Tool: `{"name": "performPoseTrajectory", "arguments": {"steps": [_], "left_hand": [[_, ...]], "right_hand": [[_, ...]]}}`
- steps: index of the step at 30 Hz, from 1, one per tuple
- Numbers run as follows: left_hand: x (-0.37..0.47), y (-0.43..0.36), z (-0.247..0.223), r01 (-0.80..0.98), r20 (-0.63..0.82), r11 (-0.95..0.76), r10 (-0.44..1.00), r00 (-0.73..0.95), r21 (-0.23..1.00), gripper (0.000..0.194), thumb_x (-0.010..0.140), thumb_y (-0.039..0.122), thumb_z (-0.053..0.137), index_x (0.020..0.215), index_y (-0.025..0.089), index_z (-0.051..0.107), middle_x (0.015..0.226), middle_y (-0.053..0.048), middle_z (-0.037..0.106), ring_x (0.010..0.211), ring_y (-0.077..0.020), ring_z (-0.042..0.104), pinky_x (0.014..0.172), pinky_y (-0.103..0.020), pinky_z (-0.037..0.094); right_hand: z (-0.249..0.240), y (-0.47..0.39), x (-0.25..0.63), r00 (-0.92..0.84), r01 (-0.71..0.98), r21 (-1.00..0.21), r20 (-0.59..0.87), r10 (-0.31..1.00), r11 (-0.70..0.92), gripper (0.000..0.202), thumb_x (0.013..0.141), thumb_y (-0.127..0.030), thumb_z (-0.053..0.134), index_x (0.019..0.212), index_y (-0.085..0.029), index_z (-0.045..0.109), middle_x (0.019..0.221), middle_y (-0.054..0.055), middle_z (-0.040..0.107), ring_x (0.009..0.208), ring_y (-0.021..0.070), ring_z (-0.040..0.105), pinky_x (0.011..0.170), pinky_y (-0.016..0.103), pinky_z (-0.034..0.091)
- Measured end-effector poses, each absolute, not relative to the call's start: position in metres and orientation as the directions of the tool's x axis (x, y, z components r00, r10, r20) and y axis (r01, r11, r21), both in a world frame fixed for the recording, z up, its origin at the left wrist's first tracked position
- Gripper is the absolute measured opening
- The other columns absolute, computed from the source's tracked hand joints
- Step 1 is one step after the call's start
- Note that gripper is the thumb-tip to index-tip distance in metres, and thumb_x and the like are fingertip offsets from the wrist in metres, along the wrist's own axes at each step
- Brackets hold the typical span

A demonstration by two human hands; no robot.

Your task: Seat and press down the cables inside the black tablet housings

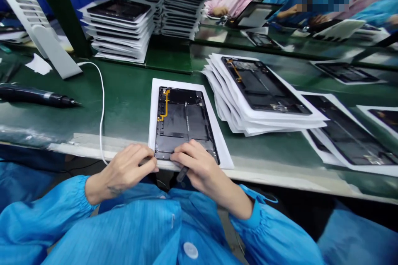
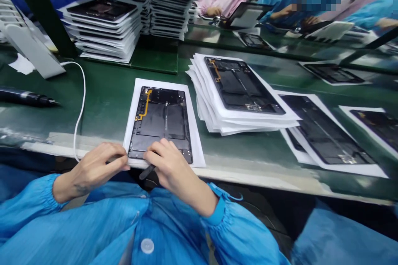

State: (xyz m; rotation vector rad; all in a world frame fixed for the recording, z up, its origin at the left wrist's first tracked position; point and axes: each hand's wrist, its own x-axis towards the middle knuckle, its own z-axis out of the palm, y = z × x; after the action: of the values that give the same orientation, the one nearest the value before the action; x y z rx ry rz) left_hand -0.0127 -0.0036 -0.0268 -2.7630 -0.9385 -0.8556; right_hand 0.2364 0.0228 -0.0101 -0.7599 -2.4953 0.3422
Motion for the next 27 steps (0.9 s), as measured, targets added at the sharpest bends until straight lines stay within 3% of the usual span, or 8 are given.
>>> {"name": "performPoseTrajectory", "arguments": {"steps": [7,12,16,18,20,21,23,27], "left_hand": [[-0.007,0.007,-0.016,0.655,0.342,-0.743,0.657,0.673,0.139,0.016,0.104,0.020,0.045,0.093,0.018,0.056,0.092,-0.004,0.059,0.077,-0.0170,0.052,0.064,-0.028,0.044],[-0.005,0.016,-0.010,0.611,0.362,-0.790,0.582,0.728,0.043,0.020,0.102,0.012,0.038,0.090,0.017,0.053,0.086,-0.004,0.055,0.075,-0.0189,0.049,0.067,-0.032,0.043],[-0.016,0.028,0.016,0.642,0.343,-0.676,0.737,0.582,0.362,0.023,0.105,0.024,0.036,0.090,0.019,0.053,0.085,-0.002,0.057,0.073,-0.0154,0.053,0.066,-0.027,0.044],[-0.022,0.040,0.029,0.653,0.176,-0.454,0.877,0.447,0.606,0.034,0.106,0.043,0.037,0.088,0.019,0.054,0.078,-0.001,0.059,0.066,-0.0135,0.056,0.061,-0.025,0.045],[-0.024,0.053,0.036,0.594,-0.068,-0.216,0.906,0.417,0.775,0.053,0.104,0.060,0.028,0.091,0.017,0.057,0.075,-0.002,0.064,0.060,-0.0134,0.061,0.057,-0.024,0.047],[-0.023,0.058,0.037,0.559,-0.135,-0.157,0.885,0.445,0.814,0.062,0.103,0.064,0.021,0.095,0.015,0.059,0.076,-0.005,0.067,0.061,-0.0143,0.064,0.057,-0.024,0.049],[-0.018,0.069,0.037,0.534,-0.110,-0.197,0.865,0.490,0.822,0.069,0.104,0.062,0.013,0.107,0.012,0.061,0.087,-0.010,0.072,0.069,-0.0171,0.070,0.060,-0.026,0.052],[-0.011,0.096,0.048,0.629,0.107,-0.379,0.898,0.426,0.679,0.046,0.102,0.047,0.034,0.108,0.011,0.061,0.099,-0.010,0.071,0.085,-0.0204,0.068,0.072,-0.029,0.053]], "right_hand": [[-0.009,0.034,0.240,-0.718,0.437,-0.425,0.366,0.592,0.793,0.037,0.082,0.009,0.039,0.094,-0.020,0.058,0.094,0.006,0.062,0.085,0.0200,0.049,0.073,0.033,0.042],[-0.011,0.030,0.237,-0.724,0.485,-0.299,0.389,0.569,0.822,0.022,0.086,0.001,0.050,0.094,-0.019,0.056,0.091,0.006,0.061,0.081,0.0201,0.049,0.072,0.033,0.042],[-0.009,0.028,0.232,-0.650,0.521,-0.243,0.508,0.565,0.818,0.036,0.078,0.010,0.038,0.091,-0.019,0.054,0.089,0.006,0.059,0.080,0.0201,0.048,0.068,0.032,0.040],[-0.007,0.029,0.226,-0.590,0.514,-0.291,0.564,0.578,0.807,0.036,0.079,0.010,0.039,0.092,-0.019,0.054,0.089,0.006,0.058,0.083,0.0205,0.049,0.070,0.032,0.042],[-0.007,0.031,0.216,-0.535,0.515,-0.312,0.610,0.584,0.798,0.033,0.081,0.009,0.040,0.092,-0.020,0.053,0.088,0.006,0.057,0.083,0.0207,0.049,0.070,0.032,0.043],[-0.007,0.032,0.210,-0.515,0.526,-0.305,0.629,0.582,0.794,0.033,0.082,0.008,0.040,0.092,-0.020,0.053,0.087,0.006,0.057,0.082,0.0207,0.048,0.070,0.032,0.043],[-0.008,0.034,0.197,-0.487,0.555,-0.270,0.661,0.570,0.787,0.032,0.083,0.008,0.038,0.089,-0.020,0.054,0.086,0.006,0.057,0.080,0.0210,0.048,0.069,0.032,0.042],[-0.009,0.034,0.182,-0.460,0.548,-0.272,0.691,0.557,0.791,0.028,0.089,0.002,0.042,0.100,-0.019,0.057,0.094,0.007,0.063,0.082,0.0217,0.051,0.071,0.034,0.043]]}}
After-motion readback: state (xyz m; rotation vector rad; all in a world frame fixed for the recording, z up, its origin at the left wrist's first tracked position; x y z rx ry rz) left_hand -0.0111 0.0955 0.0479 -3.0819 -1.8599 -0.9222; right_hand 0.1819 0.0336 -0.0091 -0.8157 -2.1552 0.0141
